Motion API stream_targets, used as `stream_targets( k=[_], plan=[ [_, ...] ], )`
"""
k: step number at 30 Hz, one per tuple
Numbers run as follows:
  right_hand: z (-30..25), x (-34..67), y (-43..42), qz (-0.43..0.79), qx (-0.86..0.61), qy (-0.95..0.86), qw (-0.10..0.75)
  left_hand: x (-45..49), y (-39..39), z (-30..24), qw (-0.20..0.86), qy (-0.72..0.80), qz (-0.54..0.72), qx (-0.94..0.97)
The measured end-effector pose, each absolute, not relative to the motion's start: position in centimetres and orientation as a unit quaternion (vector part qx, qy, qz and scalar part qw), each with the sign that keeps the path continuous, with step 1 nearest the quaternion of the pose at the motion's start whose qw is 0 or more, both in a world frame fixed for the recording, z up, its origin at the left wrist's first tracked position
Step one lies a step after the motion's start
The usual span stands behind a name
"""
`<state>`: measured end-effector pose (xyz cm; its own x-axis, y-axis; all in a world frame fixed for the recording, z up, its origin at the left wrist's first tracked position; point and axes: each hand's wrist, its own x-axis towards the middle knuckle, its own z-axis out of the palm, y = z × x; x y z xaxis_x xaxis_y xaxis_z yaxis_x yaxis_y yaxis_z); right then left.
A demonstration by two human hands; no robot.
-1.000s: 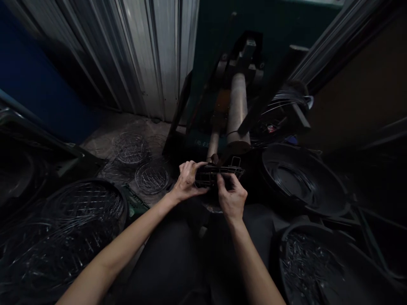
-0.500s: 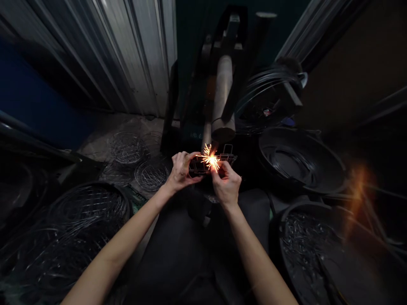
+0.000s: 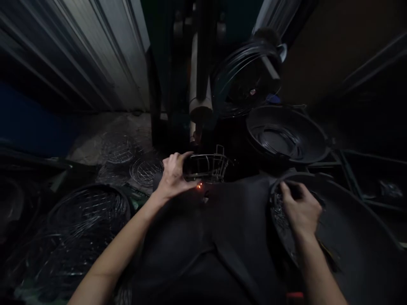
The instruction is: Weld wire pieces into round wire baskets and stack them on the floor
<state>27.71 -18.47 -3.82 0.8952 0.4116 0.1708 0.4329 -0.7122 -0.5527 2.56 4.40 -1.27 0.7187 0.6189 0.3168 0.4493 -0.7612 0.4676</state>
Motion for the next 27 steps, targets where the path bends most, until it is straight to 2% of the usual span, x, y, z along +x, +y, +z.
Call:
stream_targets(
  k=[3,5,9,16,21,27],
  plan=[
    [-9.1,32.4,-24.7,0.106,-0.977,-0.185,0.016,4.6,2.0,-0.6,0.204,0.266,0.123,0.934],
    [-12.0,33.2,-27.1,0.176,-0.961,-0.206,-0.06,6.2,0.9,-0.7,0.212,0.219,0.059,0.95],
    [-15.3,32.4,-28.2,0.203,-0.952,-0.223,-0.047,5.9,0.6,-1.5,0.239,0.138,0.054,0.96],
    [-15.4,32.9,-29.4,0.181,-0.963,-0.198,-0.04,-0.6,2.7,-5.5,0.358,0.261,0.111,0.889],
    [-15.8,32.6,-28.0,0.174,-0.957,-0.224,-0.055,0.5,2.2,-7.0,0.39,0.269,0.173,0.864],
    [-16.3,32.7,-26.2,0.181,-0.952,-0.242,-0.046,0.7,2.5,-6.8,0.414,0.265,0.175,0.853]
  ],
)
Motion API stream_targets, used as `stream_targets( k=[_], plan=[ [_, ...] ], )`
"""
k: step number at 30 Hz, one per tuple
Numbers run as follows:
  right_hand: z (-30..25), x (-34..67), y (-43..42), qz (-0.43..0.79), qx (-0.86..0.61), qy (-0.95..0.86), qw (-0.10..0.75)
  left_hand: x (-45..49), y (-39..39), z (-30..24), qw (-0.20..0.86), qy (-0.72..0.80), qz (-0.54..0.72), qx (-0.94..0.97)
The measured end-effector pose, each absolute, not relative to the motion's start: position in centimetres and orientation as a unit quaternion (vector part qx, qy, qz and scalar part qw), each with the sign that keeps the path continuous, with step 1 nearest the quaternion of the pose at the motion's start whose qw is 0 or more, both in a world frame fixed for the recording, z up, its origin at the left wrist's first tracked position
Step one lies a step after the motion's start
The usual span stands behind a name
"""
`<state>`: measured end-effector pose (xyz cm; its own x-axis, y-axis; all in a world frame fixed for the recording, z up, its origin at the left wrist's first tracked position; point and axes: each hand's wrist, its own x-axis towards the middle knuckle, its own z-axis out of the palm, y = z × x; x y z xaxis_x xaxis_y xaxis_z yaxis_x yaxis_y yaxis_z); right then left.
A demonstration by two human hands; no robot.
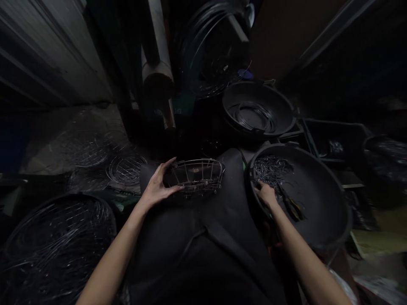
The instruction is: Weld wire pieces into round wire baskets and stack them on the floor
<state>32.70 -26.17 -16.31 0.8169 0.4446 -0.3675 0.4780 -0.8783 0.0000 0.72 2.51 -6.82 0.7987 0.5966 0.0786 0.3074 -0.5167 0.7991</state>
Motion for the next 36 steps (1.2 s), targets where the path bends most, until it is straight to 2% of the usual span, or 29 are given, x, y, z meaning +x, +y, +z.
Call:
stream_targets(
  k=[6,13,15,17,19,21,23,25,31,36],
  plan=[
    [-13.5,32.7,-29.9,-0.149,0.97,0.188,0.044,0.6,2.7,-6.1,0.438,0.26,0.206,0.835],
    [-10.3,31.3,-30.4,-0.115,0.979,0.169,-0.012,2.0,0.9,-4.8,0.31,0.246,0.168,0.903],
    [-8.1,29.8,-28.4,-0.097,0.977,0.159,-0.104,2.2,0.4,-4.9,0.3,0.25,0.15,0.908],
    [-5.1,27.5,-25.7,-0.107,0.944,0.152,-0.272,2.3,0.1,-5.0,0.304,0.248,0.147,0.908],
    [-2.0,24.7,-22.5,-0.188,0.871,0.173,-0.42,2.3,0.0,-4.9,0.308,0.247,0.152,0.906],
    [0.4,21.9,-19.3,-0.295,0.797,0.202,-0.486,2.4,0.0,-4.5,0.3,0.244,0.164,0.907],
    [1.5,19.8,-16.3,-0.375,0.737,0.233,-0.512,2.4,0.1,-3.9,0.279,0.242,0.184,0.911],
    [1.5,18.7,-13.9,-0.403,0.704,0.256,-0.526,2.4,0.5,-3.2,0.253,0.24,0.203,0.915],
    [0.1,17.6,-9.2,-0.257,0.734,0.336,-0.531,2.2,2.3,-2.3,0.225,0.264,0.237,0.907],
    [-0.3,16.6,-6.5,-0.185,0.74,0.382,-0.522,1.6,4.0,-2.7,0.227,0.291,0.274,0.888]
  ],
)
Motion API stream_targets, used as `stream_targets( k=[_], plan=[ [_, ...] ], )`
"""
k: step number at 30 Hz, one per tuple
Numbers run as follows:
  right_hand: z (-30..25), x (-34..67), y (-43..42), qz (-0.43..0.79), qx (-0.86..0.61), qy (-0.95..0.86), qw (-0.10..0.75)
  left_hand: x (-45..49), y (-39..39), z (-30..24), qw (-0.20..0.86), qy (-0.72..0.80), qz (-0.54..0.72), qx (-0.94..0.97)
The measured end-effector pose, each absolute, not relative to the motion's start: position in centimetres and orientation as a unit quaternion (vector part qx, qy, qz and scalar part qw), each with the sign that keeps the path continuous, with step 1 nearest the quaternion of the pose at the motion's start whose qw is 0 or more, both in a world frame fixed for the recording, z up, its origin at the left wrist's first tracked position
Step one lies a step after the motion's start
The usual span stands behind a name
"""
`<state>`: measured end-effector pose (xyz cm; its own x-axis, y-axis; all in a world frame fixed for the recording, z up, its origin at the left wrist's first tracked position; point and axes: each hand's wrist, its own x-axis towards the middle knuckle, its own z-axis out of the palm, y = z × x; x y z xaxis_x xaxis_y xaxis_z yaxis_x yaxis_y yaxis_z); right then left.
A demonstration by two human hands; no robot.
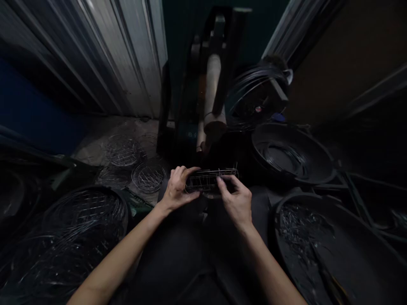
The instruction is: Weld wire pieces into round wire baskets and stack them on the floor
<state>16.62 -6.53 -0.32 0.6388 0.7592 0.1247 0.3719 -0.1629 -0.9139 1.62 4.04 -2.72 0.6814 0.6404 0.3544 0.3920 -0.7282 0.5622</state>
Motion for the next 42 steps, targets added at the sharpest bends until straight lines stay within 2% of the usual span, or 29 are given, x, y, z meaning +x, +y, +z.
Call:
stream_targets(
  k=[10,18,33,42],
  plan=[
    [-0.9,16.0,-2.6,0.141,-0.696,-0.455,0.538,1.0,6.9,-3.8,0.223,0.295,0.338,0.866],
    [-1.7,16.2,-1.7,0.165,-0.694,-0.45,0.538,1.2,8.6,-5.6,0.244,0.282,0.338,0.864],
    [-1.8,16.6,-0.8,0.159,-0.685,-0.447,0.553,1.9,9.8,-5.4,0.251,0.282,0.334,0.863],
    [-2.5,16.8,-0.4,0.144,-0.677,-0.451,0.563,1.8,10.6,-5.5,0.219,0.271,0.332,0.876]
  ],
)
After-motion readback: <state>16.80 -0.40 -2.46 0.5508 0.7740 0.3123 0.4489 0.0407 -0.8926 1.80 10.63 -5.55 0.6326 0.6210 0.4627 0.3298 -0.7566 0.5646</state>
